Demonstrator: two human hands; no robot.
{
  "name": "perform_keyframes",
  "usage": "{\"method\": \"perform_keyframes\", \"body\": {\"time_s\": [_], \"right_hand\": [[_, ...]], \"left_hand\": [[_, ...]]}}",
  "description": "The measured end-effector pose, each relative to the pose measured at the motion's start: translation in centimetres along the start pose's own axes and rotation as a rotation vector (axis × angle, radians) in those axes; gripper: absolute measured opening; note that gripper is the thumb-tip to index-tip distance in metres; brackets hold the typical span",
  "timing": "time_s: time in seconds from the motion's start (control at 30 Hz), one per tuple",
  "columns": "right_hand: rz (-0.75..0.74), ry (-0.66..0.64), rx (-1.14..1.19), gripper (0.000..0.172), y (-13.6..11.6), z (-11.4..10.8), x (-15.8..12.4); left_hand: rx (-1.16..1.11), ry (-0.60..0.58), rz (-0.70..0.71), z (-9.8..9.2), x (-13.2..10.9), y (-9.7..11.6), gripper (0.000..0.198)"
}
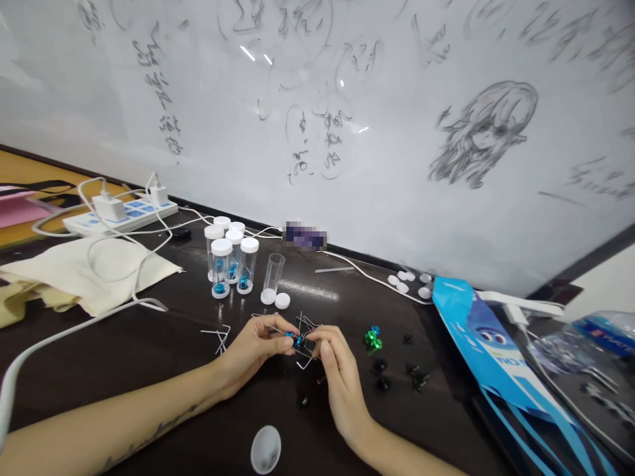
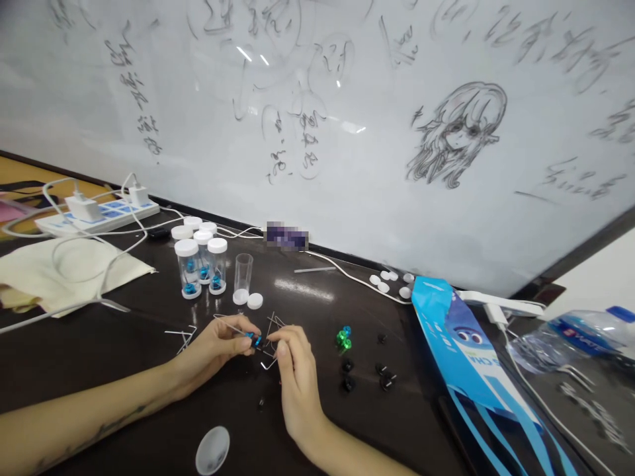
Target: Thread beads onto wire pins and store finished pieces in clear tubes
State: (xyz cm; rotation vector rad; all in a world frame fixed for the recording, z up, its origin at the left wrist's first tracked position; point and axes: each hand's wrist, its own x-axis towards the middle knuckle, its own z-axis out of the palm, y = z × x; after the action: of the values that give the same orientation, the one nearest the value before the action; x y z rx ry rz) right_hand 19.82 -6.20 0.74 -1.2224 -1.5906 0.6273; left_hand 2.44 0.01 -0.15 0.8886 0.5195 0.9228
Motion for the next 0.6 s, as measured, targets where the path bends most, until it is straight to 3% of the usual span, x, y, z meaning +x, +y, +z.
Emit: {"method": "perform_keyframes", "body": {"time_s": [0.6], "right_hand": [[0.018,-0.009,-0.003,0.03,-0.15,-0.08,-0.03]], "left_hand": [[0.001,-0.02,0.003,-0.12,0.15,-0.07,0.02]]}}
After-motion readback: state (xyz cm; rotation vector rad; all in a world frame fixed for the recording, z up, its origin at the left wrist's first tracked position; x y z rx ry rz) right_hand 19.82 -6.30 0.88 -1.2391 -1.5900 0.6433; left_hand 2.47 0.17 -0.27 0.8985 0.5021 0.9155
